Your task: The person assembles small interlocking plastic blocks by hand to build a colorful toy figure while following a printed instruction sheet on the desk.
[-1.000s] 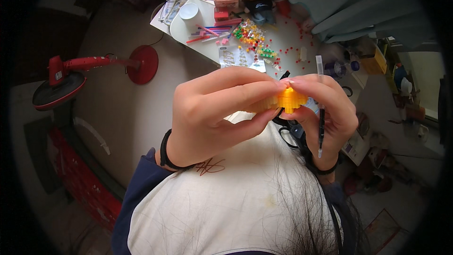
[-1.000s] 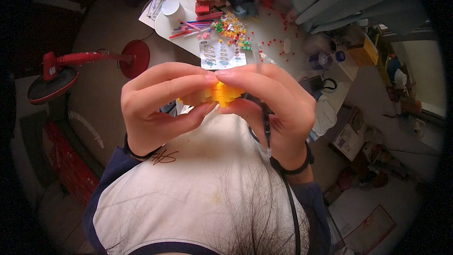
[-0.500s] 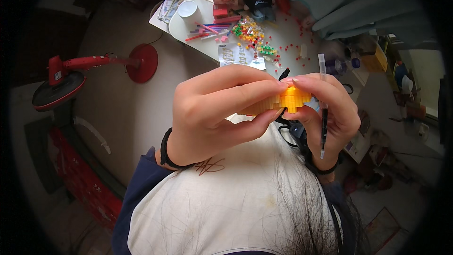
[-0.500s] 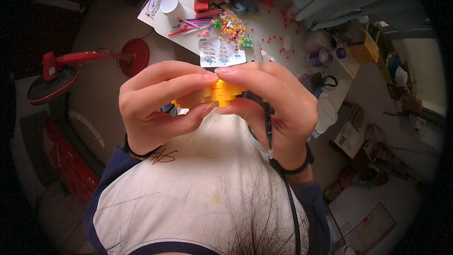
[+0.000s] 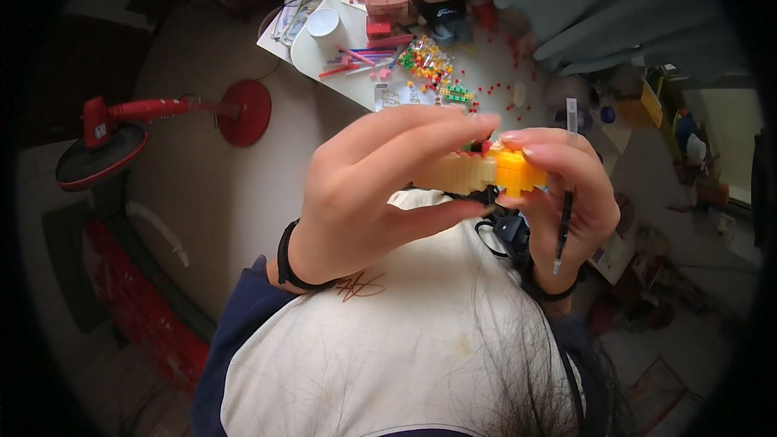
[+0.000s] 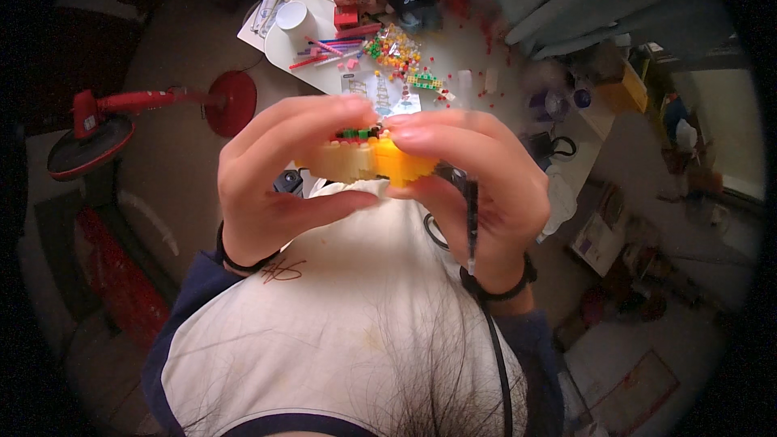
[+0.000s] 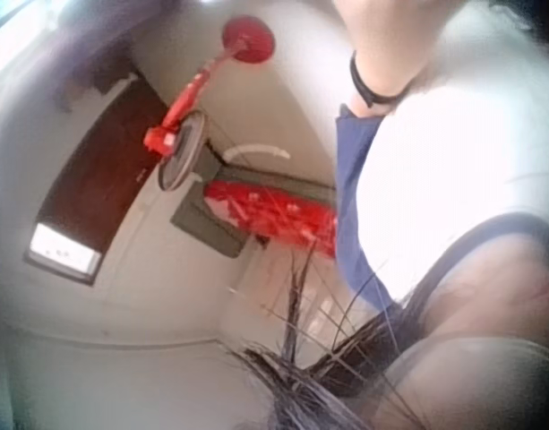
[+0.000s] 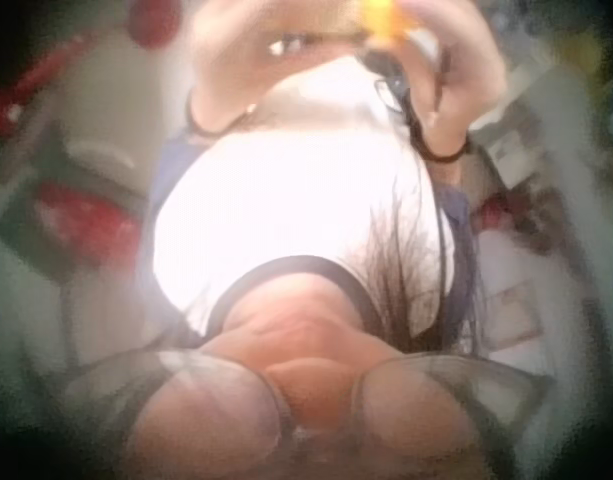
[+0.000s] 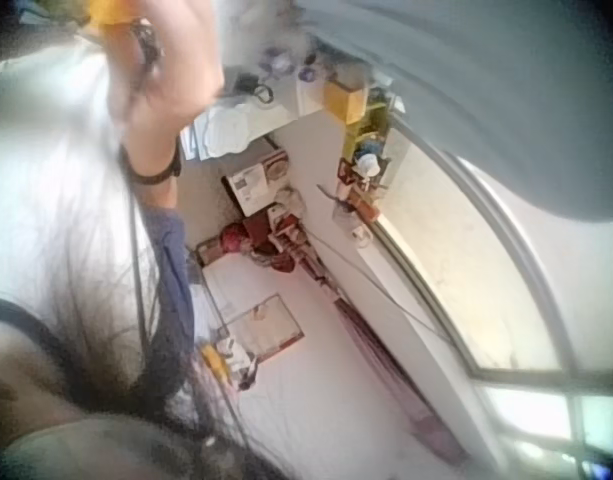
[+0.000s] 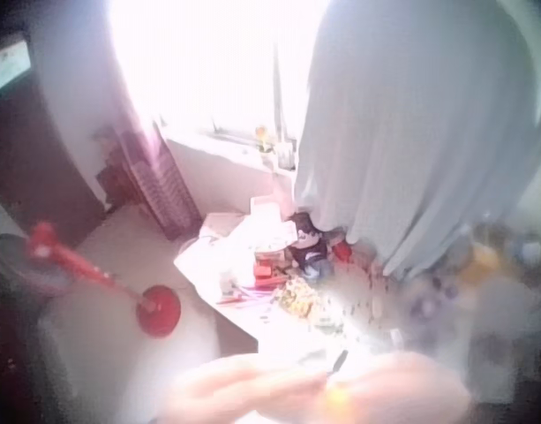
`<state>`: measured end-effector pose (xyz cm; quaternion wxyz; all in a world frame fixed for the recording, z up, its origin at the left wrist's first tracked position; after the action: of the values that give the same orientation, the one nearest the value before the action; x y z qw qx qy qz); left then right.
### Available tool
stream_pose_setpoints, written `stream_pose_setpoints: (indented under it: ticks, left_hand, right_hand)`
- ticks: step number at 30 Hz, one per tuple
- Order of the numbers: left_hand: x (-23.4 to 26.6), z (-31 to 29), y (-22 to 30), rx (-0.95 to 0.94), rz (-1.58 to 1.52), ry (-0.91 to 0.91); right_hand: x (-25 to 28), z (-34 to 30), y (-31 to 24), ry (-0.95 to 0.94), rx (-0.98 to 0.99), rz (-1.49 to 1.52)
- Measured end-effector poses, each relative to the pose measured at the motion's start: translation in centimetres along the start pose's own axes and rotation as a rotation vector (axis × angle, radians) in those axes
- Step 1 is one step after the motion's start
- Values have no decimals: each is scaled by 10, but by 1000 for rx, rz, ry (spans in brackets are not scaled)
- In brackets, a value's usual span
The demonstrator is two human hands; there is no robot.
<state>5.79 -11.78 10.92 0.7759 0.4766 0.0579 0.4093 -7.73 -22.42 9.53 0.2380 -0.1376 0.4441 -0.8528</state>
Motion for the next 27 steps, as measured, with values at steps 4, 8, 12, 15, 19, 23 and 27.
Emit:
stream_pose_setpoints:
  ticks: [4, 8, 12, 15, 19, 23, 27]
  left_hand:
    - [5, 1, -8, -210, 83, 22]
    - [10, -2, -2, -397, 250, 124]
    - [14, -2, -1, -356, 327, 177]
    - [17, -3, -8, -275, 299, 260]
    - [22, -2, -17, -178, 177, 265]
    - [11, -7, -31, -71, 115, 70]
    - [-8, -25, -67, 440, -381, -102]
  right_hand:
    - [2, 0, 0, 6, -8, 75]
    - [-2, -2, -1, 28, -143, 82]
    - [-4, 4, -1, -93, -66, 32]
    - [-6, 2, -6, -62, -3, -46]
    - [-4, 0, -3, 6, 56, -21]
    - [-5, 1, -3, -55, 46, -160]
    - [-2, 2, 9, -24, -230, -137]
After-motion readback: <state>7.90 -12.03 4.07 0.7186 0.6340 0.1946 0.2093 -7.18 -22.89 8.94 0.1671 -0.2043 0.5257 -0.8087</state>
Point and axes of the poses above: each hand's wrist, its own z-axis towards the middle knuckle, its own x-axis out of the back of the hand, y = z × x, the point moved 5 cm from there along z, towards the middle knuckle, and after that the axes turned 15 degrees about y, right-handed, at the moved point
